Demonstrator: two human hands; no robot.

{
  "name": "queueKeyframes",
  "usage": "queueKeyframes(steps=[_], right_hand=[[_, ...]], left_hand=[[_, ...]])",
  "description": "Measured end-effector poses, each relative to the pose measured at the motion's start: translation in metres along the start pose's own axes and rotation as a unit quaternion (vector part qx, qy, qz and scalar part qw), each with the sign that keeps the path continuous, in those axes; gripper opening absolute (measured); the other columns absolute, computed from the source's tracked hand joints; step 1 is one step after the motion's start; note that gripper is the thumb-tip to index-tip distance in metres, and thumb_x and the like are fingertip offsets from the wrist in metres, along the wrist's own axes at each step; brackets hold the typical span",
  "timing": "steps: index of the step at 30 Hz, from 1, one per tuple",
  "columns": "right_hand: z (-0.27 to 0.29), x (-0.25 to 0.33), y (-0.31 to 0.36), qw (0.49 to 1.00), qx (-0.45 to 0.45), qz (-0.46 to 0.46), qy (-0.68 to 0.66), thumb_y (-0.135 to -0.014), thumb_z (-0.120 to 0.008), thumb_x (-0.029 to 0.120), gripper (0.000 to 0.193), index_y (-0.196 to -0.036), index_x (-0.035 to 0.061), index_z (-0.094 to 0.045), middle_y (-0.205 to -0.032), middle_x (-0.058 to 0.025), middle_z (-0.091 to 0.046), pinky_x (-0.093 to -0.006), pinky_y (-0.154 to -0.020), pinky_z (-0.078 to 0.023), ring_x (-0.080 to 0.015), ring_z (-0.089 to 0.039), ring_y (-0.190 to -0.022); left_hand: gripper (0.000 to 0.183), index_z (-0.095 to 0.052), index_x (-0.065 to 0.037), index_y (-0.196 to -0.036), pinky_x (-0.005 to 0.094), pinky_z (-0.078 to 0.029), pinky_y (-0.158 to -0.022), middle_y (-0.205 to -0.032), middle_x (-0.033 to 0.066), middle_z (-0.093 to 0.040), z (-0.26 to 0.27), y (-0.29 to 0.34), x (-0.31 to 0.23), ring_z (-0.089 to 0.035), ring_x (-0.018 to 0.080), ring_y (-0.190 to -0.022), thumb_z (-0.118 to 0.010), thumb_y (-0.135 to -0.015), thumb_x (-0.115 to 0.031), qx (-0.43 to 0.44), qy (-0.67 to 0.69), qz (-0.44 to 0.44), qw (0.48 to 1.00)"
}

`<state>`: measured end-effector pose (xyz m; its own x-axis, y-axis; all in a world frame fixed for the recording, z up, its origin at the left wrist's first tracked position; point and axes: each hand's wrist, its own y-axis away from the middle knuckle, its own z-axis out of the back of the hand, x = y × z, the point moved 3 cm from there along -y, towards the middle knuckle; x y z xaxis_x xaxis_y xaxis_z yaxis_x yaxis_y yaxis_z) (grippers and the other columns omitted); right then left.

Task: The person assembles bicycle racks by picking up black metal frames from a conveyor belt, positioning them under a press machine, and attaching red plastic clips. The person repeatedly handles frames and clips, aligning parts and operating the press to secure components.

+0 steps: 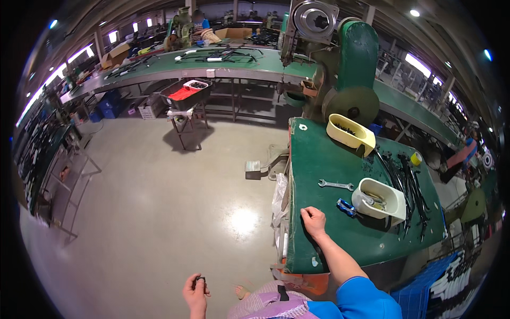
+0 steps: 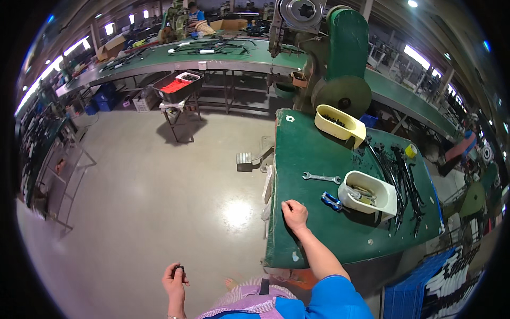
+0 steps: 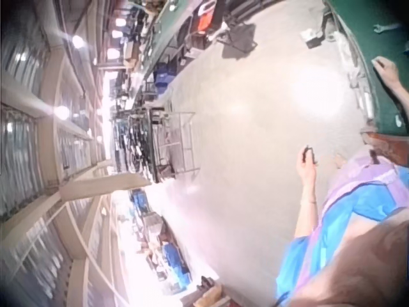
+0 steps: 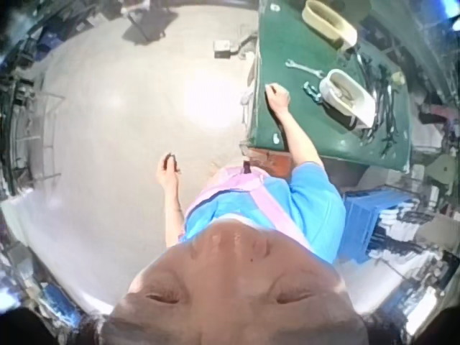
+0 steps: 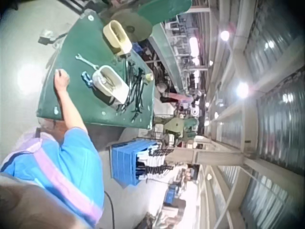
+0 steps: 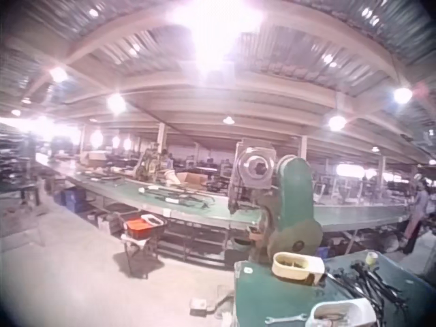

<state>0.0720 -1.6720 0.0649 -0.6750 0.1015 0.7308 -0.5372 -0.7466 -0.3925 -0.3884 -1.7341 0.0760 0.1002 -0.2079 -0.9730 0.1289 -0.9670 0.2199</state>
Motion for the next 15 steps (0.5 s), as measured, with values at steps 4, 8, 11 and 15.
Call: queueKeyframes(steps=[4, 8, 11, 15], right_hand=[[-0.001, 0.008, 0.003, 0.999, -0.01, -0.012, 0.046, -0.082, -0.068, 0.02, 0.016, -0.076, 0.0059, -0.067, -0.072, -0.0101, -0.065, -0.0356, -0.059, -0.048, -0.0275, -0.063, -0.065], [-0.002, 0.01, 0.001, 0.996, -0.018, -0.008, 0.084, -0.081, -0.069, 0.019, 0.014, -0.075, 0.0061, -0.067, -0.072, -0.0098, -0.065, -0.0356, -0.057, -0.048, -0.0273, -0.063, -0.063], [-0.004, 0.005, -0.002, 0.995, -0.041, -0.008, 0.088, -0.08, -0.07, 0.017, 0.014, -0.073, 0.0055, -0.066, -0.069, -0.0102, -0.064, -0.0354, -0.056, -0.047, -0.0274, -0.062, -0.061], [-0.009, 0.013, -0.027, 0.993, -0.069, -0.065, 0.07, -0.079, -0.07, 0.014, 0.014, -0.07, 0.0042, -0.066, -0.066, -0.0108, -0.063, -0.0351, -0.053, -0.047, -0.0279, -0.062, -0.058]], left_hand=[[0.013, -0.06, 0.0, -0.104, 0.0239, -0.043, -0.04, -0.067, 0.0031, -0.054, 0.01, -0.043, -0.006, -0.051, 0.0091, -0.05, -0.055, -0.093, -0.004, -0.015, 0.013, 0.033, 0.999], [0.013, -0.061, 0.001, -0.103, 0.0241, -0.044, -0.042, -0.07, 0.0036, -0.056, -0.026, -0.079, -0.01, -0.052, 0.0088, -0.051, -0.058, -0.09, -0.002, 0.069, -0.011, 0.069, 0.995], [0.015, -0.062, 0.003, -0.103, 0.0251, -0.046, -0.045, -0.073, 0.0047, -0.059, -0.059, -0.119, -0.011, -0.054, 0.0095, -0.053, -0.061, -0.088, 0.0, 0.155, -0.026, 0.063, 0.986], [0.015, -0.061, 0.003, -0.104, 0.0259, -0.047, -0.045, -0.074, 0.0058, -0.06, -0.108, -0.195, -0.031, -0.056, 0.011, -0.054, -0.06, -0.089, -0.001, 0.191, -0.032, 0.043, 0.98]])
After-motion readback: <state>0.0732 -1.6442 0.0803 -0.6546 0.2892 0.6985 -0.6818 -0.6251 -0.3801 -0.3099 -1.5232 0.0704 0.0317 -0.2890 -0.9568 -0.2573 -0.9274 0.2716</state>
